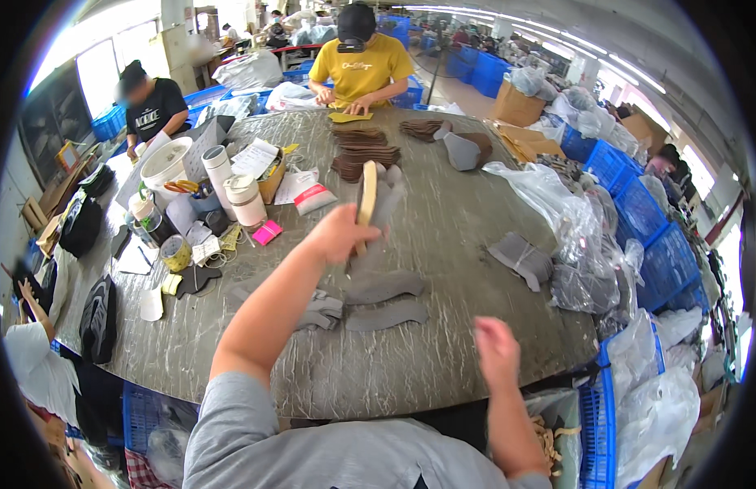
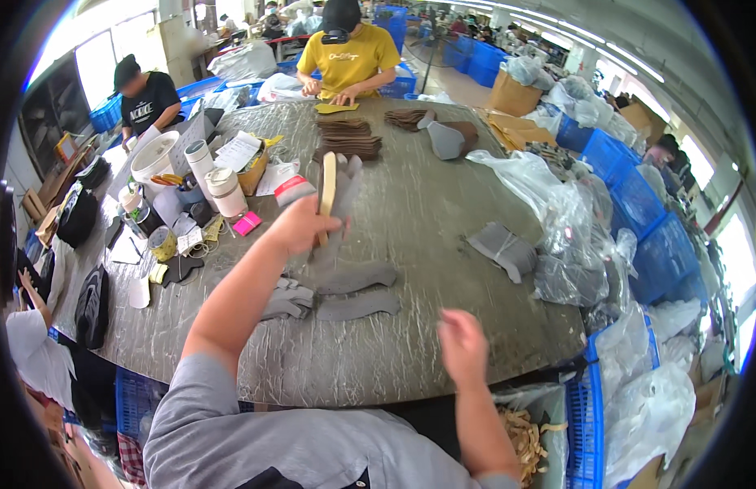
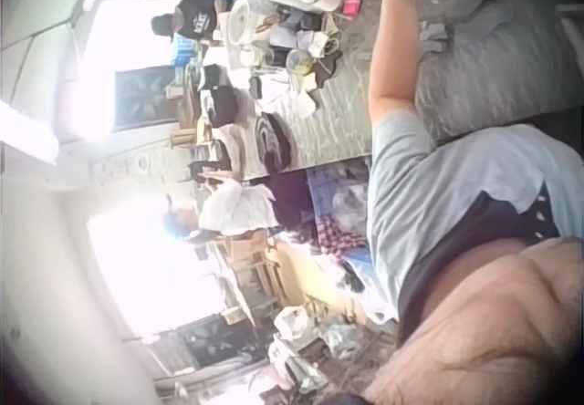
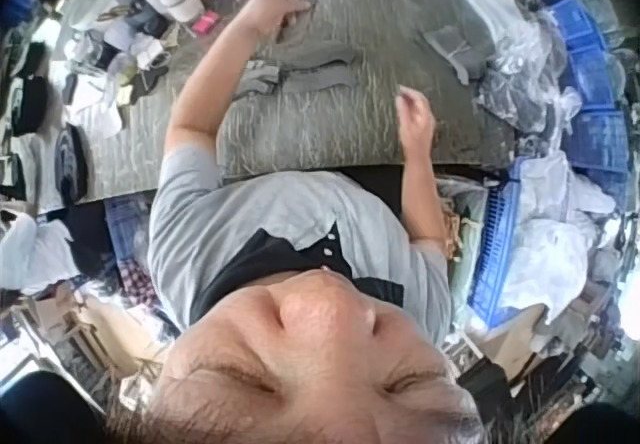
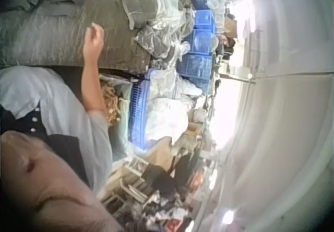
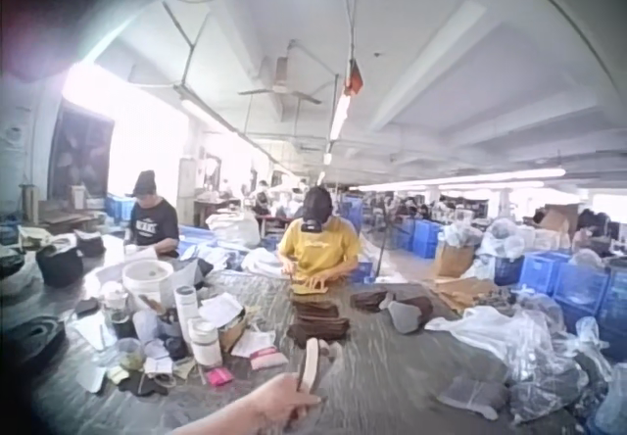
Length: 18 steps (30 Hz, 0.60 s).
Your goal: The person inserts small yellow foam pieces into the toe openings of gray shoe components. They handle the parts one at a time, aligning the foam with the holes and pressing it in. The person works at a table with stacks of similar gray parts and blue crates nearby.
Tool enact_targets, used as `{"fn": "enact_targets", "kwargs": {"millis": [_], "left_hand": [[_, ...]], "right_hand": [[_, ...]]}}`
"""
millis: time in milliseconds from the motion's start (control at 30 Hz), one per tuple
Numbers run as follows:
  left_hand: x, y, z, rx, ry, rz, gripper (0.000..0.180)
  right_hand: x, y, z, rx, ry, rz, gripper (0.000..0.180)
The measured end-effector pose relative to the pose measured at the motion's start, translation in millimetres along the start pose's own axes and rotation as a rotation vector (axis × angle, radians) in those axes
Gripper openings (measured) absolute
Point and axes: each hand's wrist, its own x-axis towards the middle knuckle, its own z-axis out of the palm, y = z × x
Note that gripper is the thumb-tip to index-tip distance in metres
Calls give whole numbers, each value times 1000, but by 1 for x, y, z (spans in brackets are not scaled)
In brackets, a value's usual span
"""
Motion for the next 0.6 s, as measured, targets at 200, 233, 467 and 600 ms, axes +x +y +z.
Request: {"fn": "enact_targets", "kwargs": {"millis": [200, 233, 467, 600], "left_hand": [[-86, -43, 97, -244, -361, -113, 22], [-98, -61, 109, -302, -354, -144, 20], [-154, -98, 153, 151, 27, 163, 24], [-163, -98, 156, 304, 180, 239, 19]], "right_hand": [[14, -40, 90, 1082, -376, 338, 37], [4, -43, 91, 1062, -421, 427, 36], [-52, -8, 90, 1140, -285, 527, 29], [-63, -9, 90, 1198, -302, 473, 32]]}}
